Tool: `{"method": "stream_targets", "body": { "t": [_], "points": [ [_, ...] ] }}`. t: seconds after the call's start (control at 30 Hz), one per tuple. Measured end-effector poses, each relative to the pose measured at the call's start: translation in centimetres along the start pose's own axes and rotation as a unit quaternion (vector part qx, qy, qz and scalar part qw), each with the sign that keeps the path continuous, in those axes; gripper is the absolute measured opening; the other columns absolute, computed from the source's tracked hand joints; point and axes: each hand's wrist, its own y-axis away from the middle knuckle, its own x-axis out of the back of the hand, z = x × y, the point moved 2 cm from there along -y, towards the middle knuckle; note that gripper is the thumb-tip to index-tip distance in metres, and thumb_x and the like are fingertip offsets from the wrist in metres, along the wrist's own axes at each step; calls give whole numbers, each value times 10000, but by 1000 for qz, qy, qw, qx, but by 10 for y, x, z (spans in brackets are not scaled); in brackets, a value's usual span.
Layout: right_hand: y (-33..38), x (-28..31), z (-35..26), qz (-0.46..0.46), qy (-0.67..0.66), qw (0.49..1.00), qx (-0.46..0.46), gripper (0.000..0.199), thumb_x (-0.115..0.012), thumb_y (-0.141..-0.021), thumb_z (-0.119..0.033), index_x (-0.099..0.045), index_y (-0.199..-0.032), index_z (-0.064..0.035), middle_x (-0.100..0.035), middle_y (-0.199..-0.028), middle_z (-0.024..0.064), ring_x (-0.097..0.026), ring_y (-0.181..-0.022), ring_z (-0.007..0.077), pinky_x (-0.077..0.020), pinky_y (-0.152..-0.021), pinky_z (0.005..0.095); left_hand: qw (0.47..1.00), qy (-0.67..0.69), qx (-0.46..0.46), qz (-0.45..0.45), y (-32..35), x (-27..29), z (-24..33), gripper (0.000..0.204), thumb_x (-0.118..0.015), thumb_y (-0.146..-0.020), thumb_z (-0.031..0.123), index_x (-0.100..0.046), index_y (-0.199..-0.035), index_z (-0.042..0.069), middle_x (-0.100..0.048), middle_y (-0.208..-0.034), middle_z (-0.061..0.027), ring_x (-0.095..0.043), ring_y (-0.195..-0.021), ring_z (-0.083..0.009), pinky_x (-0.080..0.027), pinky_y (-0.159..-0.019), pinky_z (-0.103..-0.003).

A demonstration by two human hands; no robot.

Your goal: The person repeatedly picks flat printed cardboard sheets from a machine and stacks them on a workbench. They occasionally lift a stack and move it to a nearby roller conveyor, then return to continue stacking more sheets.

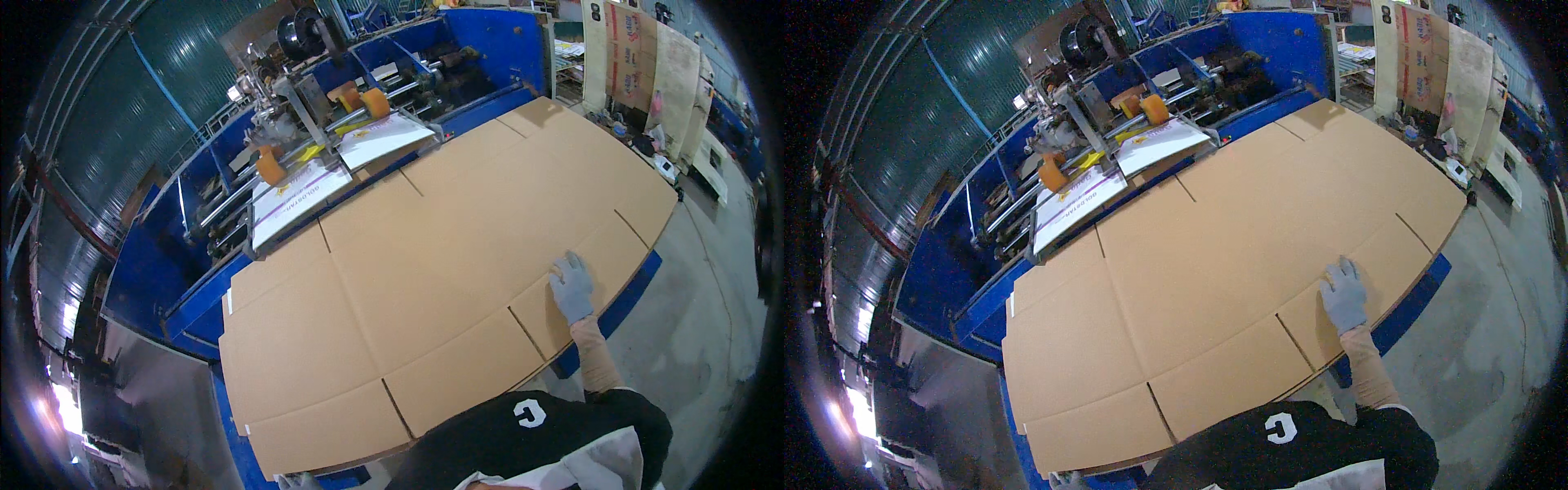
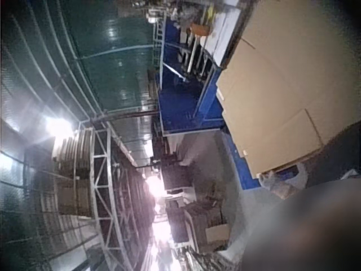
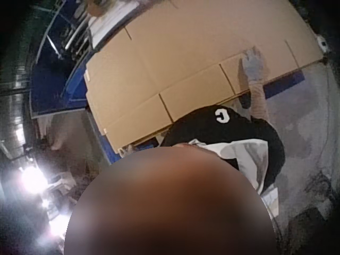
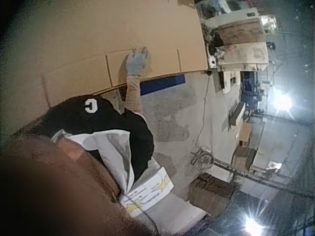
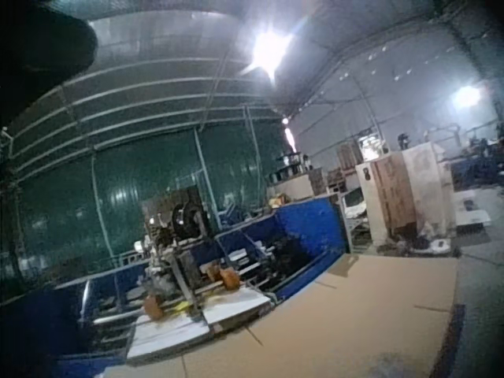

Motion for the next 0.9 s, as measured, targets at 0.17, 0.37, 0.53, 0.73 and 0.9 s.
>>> {"method": "stream_targets", "body": {
  "t": [0.17,0.37,0.53,0.73,0.9],
  "points": [
    [-12,2,-57,-70,-190,978,41,328,-595,-830,-207,-614,-1107,-32,-567,-1228,220,-591,-1064,340,-487,-891,399,981,117,12,-153,100,-70,106,630,-701,-735,56,-424,-1294,-30,-558,-1142,-156,-547,-948,-259,-477,-801,-395],
    [-28,-13,-144,-290,-482,827,-26,338,-541,-935,-291,-656,-1071,-4,-687,-968,115,-658,-859,178,-537,-759,297,989,12,-71,-125,133,-102,266,514,-654,-796,91,-471,-1260,-37,-541,-1200,-178,-522,-1018,-264,-449,-834,-402],
    [-43,2,-200,-385,-621,682,-36,486,-466,-963,-426,-598,-1143,6,-675,-970,141,-672,-793,198,-558,-727,327,924,-138,-215,-284,146,-143,323,515,-621,-789,89,-478,-1267,-36,-515,-1274,-205,-493,-1132,-311,-408,-940,-426],
    [-104,19,-250,-440,-640,625,-76,630,-400,-938,-583,-563,-1153,-13,-666,-945,120,-665,-719,183,-550,-642,313,634,-347,-485,-493,199,-203,325,556,-544,-743,7,-511,-1297,47,-474,-1348,-234,-431,-1273,-403,-337,-1067,-475],
    [-110,-22,-274,-412,-706,568,-93,502,-385,-1001,-402,-525,-1207,32,-645,-1034,127,-636,-872,159,-522,-773,291,673,-320,-487,-455,206,-212,315,514,-582,-726,-14,-582,-1232,80,-506,-1329,-207,-474,-1248,-378,-366,-1046,-475]
  ]
}}
